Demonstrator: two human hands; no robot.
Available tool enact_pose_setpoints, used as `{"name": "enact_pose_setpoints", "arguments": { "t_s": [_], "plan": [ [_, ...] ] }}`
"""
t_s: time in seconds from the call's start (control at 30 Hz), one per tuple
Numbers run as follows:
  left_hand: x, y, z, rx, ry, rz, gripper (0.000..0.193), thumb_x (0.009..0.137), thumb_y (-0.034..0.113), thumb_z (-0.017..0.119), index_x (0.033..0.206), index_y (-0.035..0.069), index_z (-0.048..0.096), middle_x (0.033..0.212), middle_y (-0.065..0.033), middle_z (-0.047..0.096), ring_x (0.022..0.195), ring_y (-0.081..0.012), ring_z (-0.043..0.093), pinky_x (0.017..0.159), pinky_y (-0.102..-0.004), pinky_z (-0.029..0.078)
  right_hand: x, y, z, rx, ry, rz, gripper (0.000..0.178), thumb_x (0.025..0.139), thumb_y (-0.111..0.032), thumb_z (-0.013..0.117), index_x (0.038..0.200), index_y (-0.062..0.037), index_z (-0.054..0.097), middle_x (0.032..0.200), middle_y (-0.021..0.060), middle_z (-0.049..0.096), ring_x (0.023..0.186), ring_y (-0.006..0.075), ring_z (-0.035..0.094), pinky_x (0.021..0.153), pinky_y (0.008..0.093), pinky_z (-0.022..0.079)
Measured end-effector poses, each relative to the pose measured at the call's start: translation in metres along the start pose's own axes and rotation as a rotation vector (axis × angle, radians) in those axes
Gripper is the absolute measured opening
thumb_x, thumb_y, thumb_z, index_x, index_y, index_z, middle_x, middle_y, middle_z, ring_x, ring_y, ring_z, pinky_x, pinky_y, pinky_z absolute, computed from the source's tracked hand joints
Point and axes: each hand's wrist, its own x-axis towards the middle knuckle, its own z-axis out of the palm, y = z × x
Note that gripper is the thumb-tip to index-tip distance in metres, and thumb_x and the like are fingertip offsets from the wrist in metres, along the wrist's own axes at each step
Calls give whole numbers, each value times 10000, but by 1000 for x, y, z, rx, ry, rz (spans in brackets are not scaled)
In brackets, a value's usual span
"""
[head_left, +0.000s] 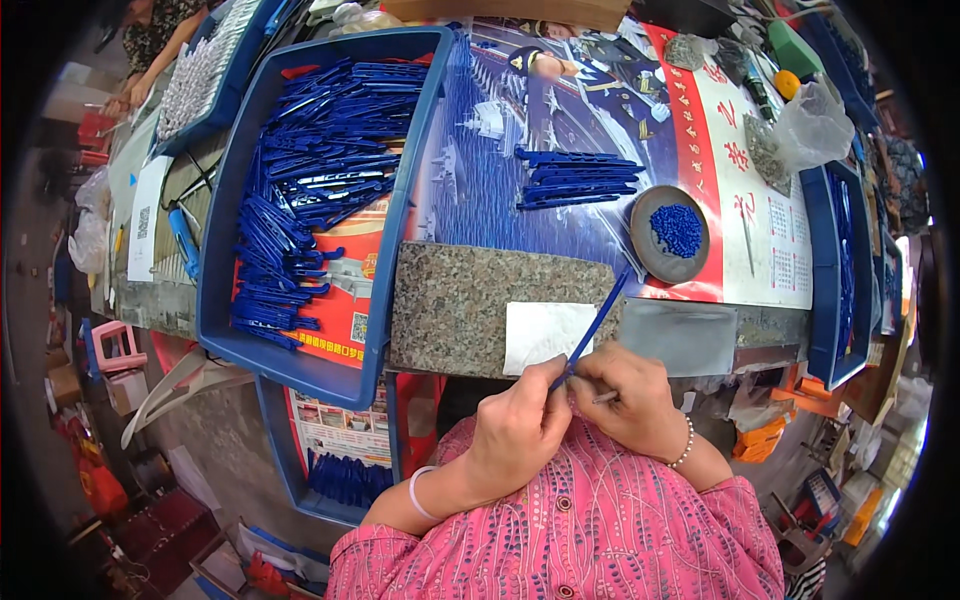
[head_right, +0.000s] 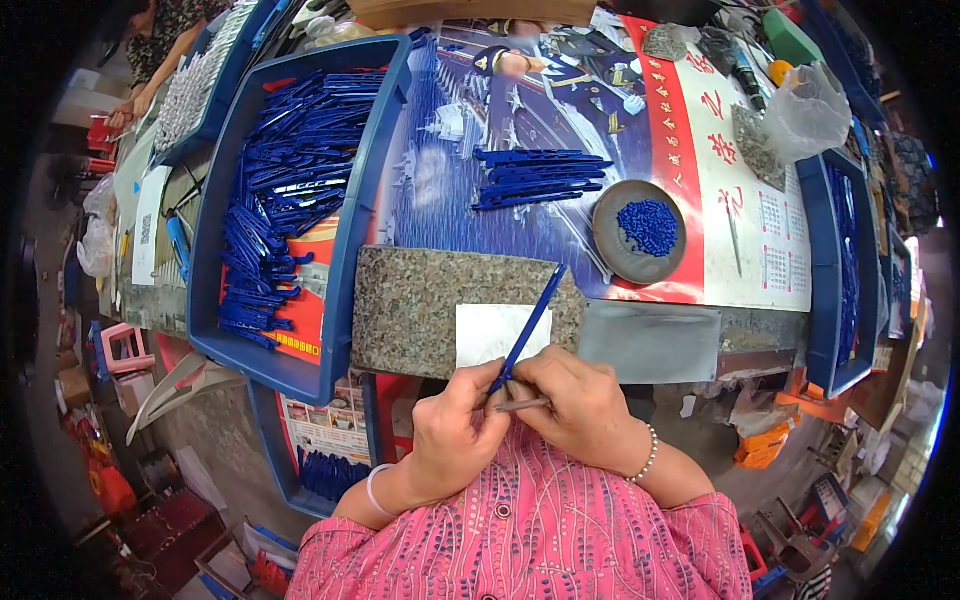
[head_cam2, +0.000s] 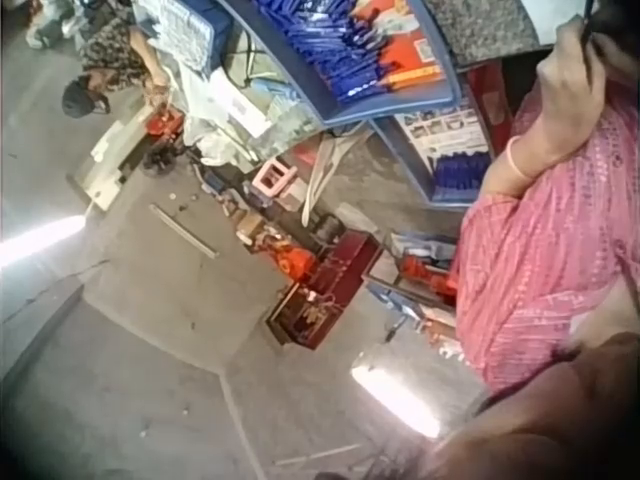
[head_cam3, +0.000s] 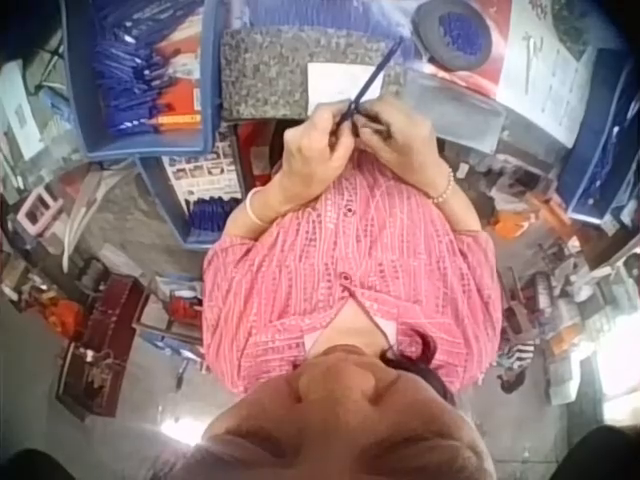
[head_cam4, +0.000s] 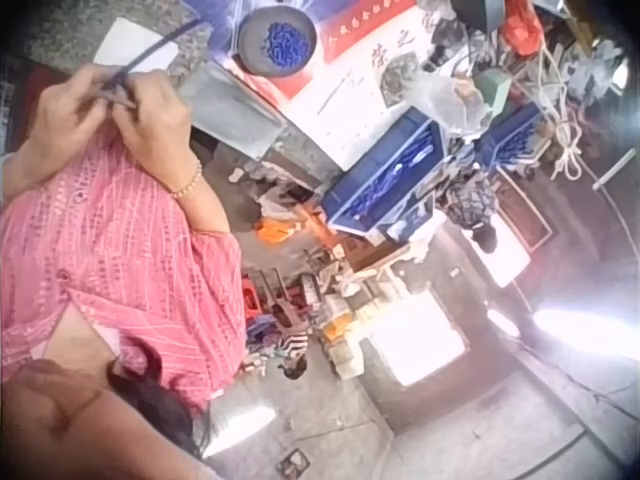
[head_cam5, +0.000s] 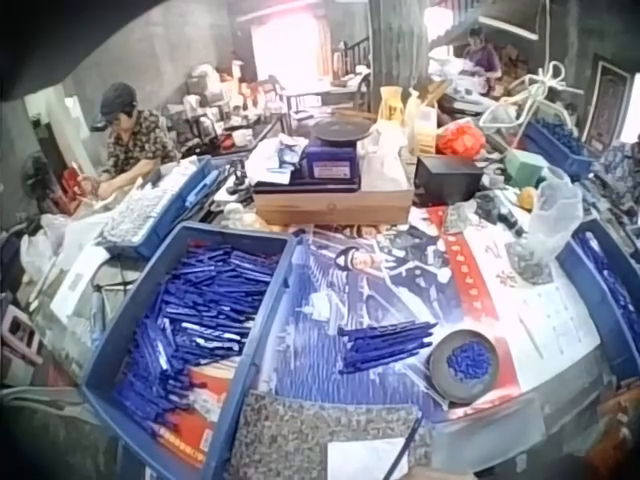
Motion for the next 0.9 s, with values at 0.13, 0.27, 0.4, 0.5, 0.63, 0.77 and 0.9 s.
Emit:
{"name": "enact_pose_setpoints", "arguments": {
  "t_s": [0.13,0.27,0.4,0.5,0.63,0.77,0.9],
  "plan": [
    [-1,2,1,47,18,72,325,745,-33,628,1060,-44,547,738,-153,633,586,-250,648,519,-327,504,-4,0,2,29,0,31,125,724,7,656,814,-11,570,677,85,553,503,162,520,469,272,401],
    [-4,3,0,47,1,126,315,759,-36,593,1063,-79,526,743,-188,618,619,-299,642,538,-373,509,-5,-4,-2,290,-121,355,87,777,-38,630,795,1,553,664,14,553,542,72,505,472,250,381],
    [-5,2,0,74,-20,128,318,757,-36,587,1065,-84,525,740,-193,616,619,-306,641,543,-374,511,-4,1,-1,586,-166,593,101,817,-76,610,804,9,556,682,-21,553,578,39,493,483,227,376],
    [-8,-1,0,39,-24,89,308,763,-29,587,1063,-73,528,749,-194,620,618,-311,641,543,-376,512,-2,3,-4,523,-208,512,107,826,-85,610,832,16,573,704,-6,575,575,42,500,491,207,380],
    [-11,-3,-1,-121,-74,-41,294,789,-42,576,1078,-53,528,829,-179,649,712,-267,668,602,-332,538,4,1,-13,629,-163,652,174,836,-101,604,950,28,576,745,35,604,539,38,503,465,182,383],
    [-13,-2,-2,-175,-161,-128,273,822,-74,536,1094,-60,514,918,-154,676,856,-224,691,706,-288,570,7,8,-15,822,13,615,228,877,-107,564,1035,56,541,717,57,571,475,44,440,427,191,369],
    [-14,-3,-2,-128,-181,-83,266,829,-68,539,1093,-60,512,932,-158,673,852,-223,691,712,-291,571,8,6,-14,919,40,629,250,879,-136,596,1034,51,539,713,57,560,464,44,412,421,194,366]
  ]
}}
